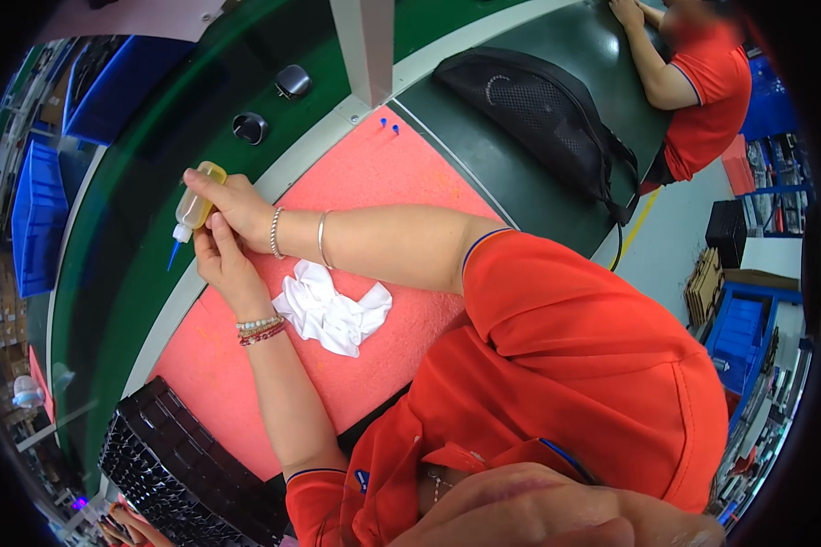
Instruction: Applying liquid from a dispenser to small electronic components at a workbench.
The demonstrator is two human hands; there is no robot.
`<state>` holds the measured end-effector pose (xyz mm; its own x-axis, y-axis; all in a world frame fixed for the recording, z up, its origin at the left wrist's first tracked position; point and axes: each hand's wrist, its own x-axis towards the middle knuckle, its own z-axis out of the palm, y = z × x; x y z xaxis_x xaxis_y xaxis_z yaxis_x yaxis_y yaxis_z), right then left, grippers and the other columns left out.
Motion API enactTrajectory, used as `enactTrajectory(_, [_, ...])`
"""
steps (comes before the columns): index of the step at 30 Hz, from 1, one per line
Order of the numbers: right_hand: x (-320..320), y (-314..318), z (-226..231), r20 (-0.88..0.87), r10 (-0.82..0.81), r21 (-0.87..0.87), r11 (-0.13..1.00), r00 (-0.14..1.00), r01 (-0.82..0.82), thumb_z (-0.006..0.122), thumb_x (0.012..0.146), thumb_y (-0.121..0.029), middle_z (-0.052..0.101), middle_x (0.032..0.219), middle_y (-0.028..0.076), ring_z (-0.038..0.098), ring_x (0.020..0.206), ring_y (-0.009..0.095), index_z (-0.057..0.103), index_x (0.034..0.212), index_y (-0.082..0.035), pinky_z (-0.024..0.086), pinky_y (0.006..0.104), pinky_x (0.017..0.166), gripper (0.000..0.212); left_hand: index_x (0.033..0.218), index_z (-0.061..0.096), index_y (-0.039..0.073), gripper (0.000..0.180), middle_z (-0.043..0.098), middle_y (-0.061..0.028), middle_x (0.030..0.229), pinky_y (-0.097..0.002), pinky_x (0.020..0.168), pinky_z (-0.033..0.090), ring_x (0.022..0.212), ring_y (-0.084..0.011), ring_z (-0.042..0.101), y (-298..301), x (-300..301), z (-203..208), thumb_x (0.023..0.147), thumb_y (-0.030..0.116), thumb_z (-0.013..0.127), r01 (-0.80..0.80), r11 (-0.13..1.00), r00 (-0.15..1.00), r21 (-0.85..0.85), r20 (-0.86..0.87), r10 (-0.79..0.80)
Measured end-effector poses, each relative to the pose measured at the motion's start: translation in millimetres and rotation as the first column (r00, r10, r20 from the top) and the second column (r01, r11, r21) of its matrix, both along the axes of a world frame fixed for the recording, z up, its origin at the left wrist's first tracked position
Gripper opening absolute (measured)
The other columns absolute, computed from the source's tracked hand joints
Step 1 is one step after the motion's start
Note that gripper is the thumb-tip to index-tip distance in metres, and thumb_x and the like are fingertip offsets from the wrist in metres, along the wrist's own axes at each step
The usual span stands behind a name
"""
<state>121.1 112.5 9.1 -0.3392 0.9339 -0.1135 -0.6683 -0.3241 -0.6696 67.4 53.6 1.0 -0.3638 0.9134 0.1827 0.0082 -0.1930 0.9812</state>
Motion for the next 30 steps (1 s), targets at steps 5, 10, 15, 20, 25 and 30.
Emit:
enactTrajectory(5, [0.9, -0.2, -2.4, -0.017, -0.018, 0.023, 1.000, 1.000, 0.019, 0.059, 0.081, -0.045, 0.060, 0.073, 0.008, 0.056, 0.062, 0.012, 0.058, 0.078, -0.001, 0.047, 0.0248, 0.055, 0.044, 0.116, 0.049, -0.002, 0.034, 0.058, -0.0058, 0.101, -0.0216, 0.071, 0.045, 0.087, -0.0087, 0.055, 0.6, -0.2, -4.7, 0.093, 0.023, 0.049, -0.008, 1.000, 1.000, -0.014, 0.025, 0.008])
enactTrajectory(10, [4.5, -0.4, -0.6, -0.013, -0.012, 0.022, 1.000, 1.000, 0.013, 0.059, 0.081, -0.045, 0.060, 0.072, 0.008, 0.056, 0.062, 0.012, 0.058, 0.078, -0.001, 0.047, 0.0249, 0.056, 0.043, 0.115, 0.049, -0.002, 0.033, 0.058, -0.0052, 0.099, -0.0212, 0.070, 0.044, 0.084, -0.0084, 0.055, 0.5, 3.7, -2.8, 0.093, 0.022, 0.048, -0.004, 1.000, 0.998, -0.012, 0.064, 0.005])
enactTrajectory(15, [1.0, -0.3, -0.7, -0.018, -0.008, 0.011, 1.000, 1.000, 0.008, 0.059, 0.081, -0.045, 0.060, 0.072, 0.008, 0.056, 0.063, 0.012, 0.058, 0.078, -0.001, 0.047, 0.0248, 0.056, 0.044, 0.115, 0.049, -0.002, 0.033, 0.058, -0.0052, 0.100, -0.0211, 0.070, 0.044, 0.085, -0.0084, 0.055, -0.2, 1.8, -2.6, 0.093, 0.022, 0.048, 0.000, 1.000, 0.998, -0.002, 0.060, 0.000])
enactTrajectory(20, [0.2, 0.1, -1.3, -0.001, -0.007, 0.013, 1.000, 1.000, 0.007, 0.059, 0.081, -0.045, 0.060, 0.072, 0.008, 0.056, 0.063, 0.012, 0.058, 0.079, -0.001, 0.047, 0.0252, 0.056, 0.043, 0.115, 0.050, -0.002, 0.033, 0.058, -0.0047, 0.101, -0.0208, 0.071, 0.044, 0.085, -0.0077, 0.054, 0.9, -0.3, -4.4, 0.093, 0.023, 0.049, -0.002, 1.000, 0.998, 0.010, 0.057, 0.002])
enactTrajectory(25, [1.2, -4.1, 3.9, -0.012, -0.006, 0.016, 1.000, 1.000, 0.006, 0.060, 0.081, -0.045, 0.059, 0.072, 0.007, 0.056, 0.063, 0.012, 0.057, 0.078, -0.002, 0.047, 0.0249, 0.056, 0.043, 0.116, 0.048, -0.004, 0.033, 0.056, -0.0077, 0.107, -0.0249, 0.080, 0.044, 0.094, -0.0121, 0.054, -1.0, -4.8, -4.8, 0.092, 0.019, 0.049, -0.002, 1.000, 1.000, -0.005, 0.018, 0.002])
enactTrajectory(30, [2.3, -3.8, 3.8, -0.013, 0.016, 0.009, 1.000, 1.000, -0.016, 0.060, 0.080, -0.046, 0.059, 0.072, 0.007, 0.056, 0.063, 0.012, 0.057, 0.078, -0.003, 0.046, 0.0243, 0.056, 0.043, 0.113, 0.049, -0.004, 0.031, 0.056, -0.0078, 0.106, -0.0249, 0.080, 0.044, 0.094, -0.0122, 0.054, -0.1, -4.6, -5.7, 0.092, 0.018, 0.049, 0.006, 1.000, 1.000, -0.002, 0.026, -0.006])
